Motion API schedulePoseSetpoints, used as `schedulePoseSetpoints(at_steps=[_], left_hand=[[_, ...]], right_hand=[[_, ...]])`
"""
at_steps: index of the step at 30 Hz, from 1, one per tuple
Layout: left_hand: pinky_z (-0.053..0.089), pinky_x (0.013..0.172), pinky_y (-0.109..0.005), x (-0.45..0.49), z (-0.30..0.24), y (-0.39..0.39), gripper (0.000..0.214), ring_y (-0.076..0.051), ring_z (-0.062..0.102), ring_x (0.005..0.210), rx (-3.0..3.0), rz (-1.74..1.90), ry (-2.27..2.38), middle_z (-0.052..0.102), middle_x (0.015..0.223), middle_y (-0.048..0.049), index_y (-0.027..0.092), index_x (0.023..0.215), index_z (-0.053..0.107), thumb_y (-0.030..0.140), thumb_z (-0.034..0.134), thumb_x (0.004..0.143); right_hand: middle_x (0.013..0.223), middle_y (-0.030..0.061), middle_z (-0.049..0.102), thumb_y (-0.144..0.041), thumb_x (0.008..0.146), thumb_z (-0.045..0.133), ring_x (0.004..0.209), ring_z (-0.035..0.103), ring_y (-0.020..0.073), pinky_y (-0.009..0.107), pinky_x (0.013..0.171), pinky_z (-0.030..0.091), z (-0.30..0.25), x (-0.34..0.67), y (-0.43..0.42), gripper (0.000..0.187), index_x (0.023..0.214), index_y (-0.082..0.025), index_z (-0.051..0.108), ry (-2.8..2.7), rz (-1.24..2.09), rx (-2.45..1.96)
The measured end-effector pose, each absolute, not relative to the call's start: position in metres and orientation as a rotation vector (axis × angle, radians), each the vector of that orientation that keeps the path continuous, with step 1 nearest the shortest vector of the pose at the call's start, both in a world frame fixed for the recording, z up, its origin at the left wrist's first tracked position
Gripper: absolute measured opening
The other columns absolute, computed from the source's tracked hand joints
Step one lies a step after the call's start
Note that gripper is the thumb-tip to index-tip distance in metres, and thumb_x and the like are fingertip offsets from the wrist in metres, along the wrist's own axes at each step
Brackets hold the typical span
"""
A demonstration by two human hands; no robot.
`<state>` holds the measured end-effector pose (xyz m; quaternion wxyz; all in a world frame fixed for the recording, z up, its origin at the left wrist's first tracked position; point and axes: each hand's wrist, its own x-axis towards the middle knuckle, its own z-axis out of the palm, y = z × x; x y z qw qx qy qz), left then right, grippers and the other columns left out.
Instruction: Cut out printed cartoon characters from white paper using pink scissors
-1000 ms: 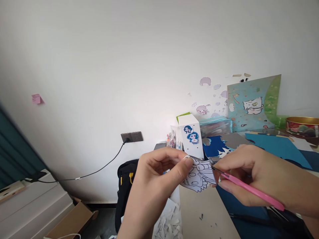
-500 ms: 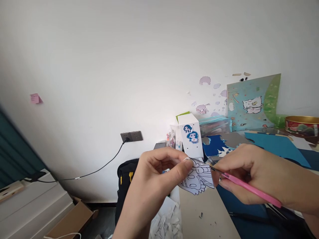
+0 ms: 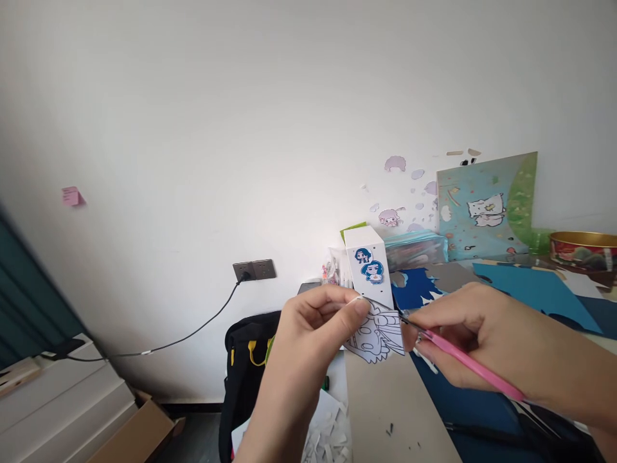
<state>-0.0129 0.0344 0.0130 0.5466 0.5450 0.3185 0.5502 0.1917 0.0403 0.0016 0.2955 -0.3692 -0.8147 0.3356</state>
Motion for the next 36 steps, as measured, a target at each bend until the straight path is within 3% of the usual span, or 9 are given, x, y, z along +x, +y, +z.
schedulePoseSetpoints(at_steps=[6,13,22,29,36], left_hand=[[0.044,0.048,-0.013,-0.012,0.011,0.033,0.016,-0.006,0.055,0.049,1.267,1.33,0.742,0.067,0.055,0.0013,0.015,0.064,0.074,0.026,0.079,0.075],[0.044,0.048,-0.011,-0.013,0.013,0.029,0.014,-0.004,0.056,0.048,1.294,1.298,0.712,0.068,0.054,0.0033,0.017,0.063,0.075,0.02,0.077,0.077],[0.042,0.048,-0.01,-0.012,0.018,0.025,0.016,-0.003,0.053,0.048,1.323,1.286,0.794,0.064,0.053,0.0041,0.016,0.06,0.073,0.016,0.076,0.075],[0.041,0.047,-0.015,-0.014,0.019,0.024,0.014,-0.007,0.052,0.048,1.351,1.208,0.86,0.064,0.054,0.0016,0.016,0.062,0.073,0.022,0.077,0.074],[0.041,0.046,-0.015,-0.015,0.019,0.027,0.014,-0.007,0.053,0.046,1.334,1.195,0.851,0.064,0.052,0.0017,0.016,0.062,0.073,0.023,0.079,0.072]], right_hand=[[0.06,-0.0069,0.027,-0.009,0.078,0.051,0.055,0.019,0.0115,0.029,0.047,0.015,0.004,0.19,0.039,0.019,0.065,-0.021,0.046,-2.173,0.993,-1.06],[0.056,-0.0073,0.036,-0.021,0.081,0.059,0.05,0.029,0.0104,0.026,0.045,0.021,0.005,0.19,0.037,0.011,0.07,-0.021,0.059,-2.2,1.043,-1.019],[0.059,-0.0071,0.038,-0.024,0.081,0.06,0.053,0.035,0.0115,0.025,0.047,0.026,0.003,0.195,0.036,0.017,0.066,-0.022,0.051,-2.208,1.005,-1.103],[0.059,-0.0069,0.027,-0.023,0.082,0.058,0.055,0.022,0.0123,0.028,0.046,0.019,0.004,0.194,0.034,0.026,0.063,-0.022,0.039,-2.241,0.943,-1.12],[0.059,-0.0061,0.026,-0.018,0.081,0.057,0.055,0.02,0.0124,0.03,0.046,0.018,0.001,0.195,0.036,0.027,0.062,-0.022,0.038,-2.254,0.921,-1.094]])
